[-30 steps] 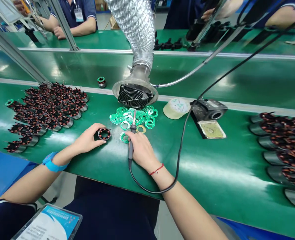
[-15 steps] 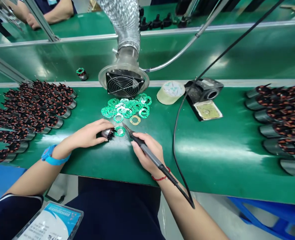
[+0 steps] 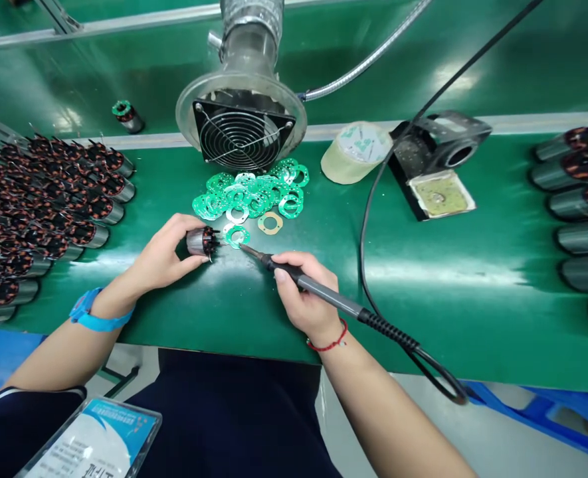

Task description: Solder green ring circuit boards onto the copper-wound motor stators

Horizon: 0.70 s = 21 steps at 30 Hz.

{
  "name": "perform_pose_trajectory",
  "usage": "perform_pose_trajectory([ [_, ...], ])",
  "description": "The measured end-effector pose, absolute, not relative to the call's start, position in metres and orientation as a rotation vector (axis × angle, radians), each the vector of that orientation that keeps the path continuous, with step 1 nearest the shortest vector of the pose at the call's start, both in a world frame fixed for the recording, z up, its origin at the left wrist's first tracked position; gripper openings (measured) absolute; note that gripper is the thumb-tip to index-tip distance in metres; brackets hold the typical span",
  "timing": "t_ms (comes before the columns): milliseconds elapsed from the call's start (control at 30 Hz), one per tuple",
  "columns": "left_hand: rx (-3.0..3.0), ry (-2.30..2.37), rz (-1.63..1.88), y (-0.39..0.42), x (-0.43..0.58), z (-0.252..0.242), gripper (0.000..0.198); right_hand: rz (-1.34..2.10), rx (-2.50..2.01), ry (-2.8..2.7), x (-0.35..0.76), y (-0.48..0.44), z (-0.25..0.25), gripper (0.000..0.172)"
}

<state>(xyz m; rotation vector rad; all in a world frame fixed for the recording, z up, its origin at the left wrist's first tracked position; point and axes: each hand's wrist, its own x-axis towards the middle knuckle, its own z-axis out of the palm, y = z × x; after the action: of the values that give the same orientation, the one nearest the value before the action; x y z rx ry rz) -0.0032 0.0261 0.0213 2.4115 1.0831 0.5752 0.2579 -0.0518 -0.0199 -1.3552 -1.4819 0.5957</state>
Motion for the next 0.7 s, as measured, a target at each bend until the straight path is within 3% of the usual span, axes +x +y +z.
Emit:
perform_pose_trajectory([
  [700,2.469,0.967,0.579,0.0328,-0.0038,0.0116,0.041,0.798,-1.379,-1.519,0.2549,-0.0483,-0.0167,0.019],
])
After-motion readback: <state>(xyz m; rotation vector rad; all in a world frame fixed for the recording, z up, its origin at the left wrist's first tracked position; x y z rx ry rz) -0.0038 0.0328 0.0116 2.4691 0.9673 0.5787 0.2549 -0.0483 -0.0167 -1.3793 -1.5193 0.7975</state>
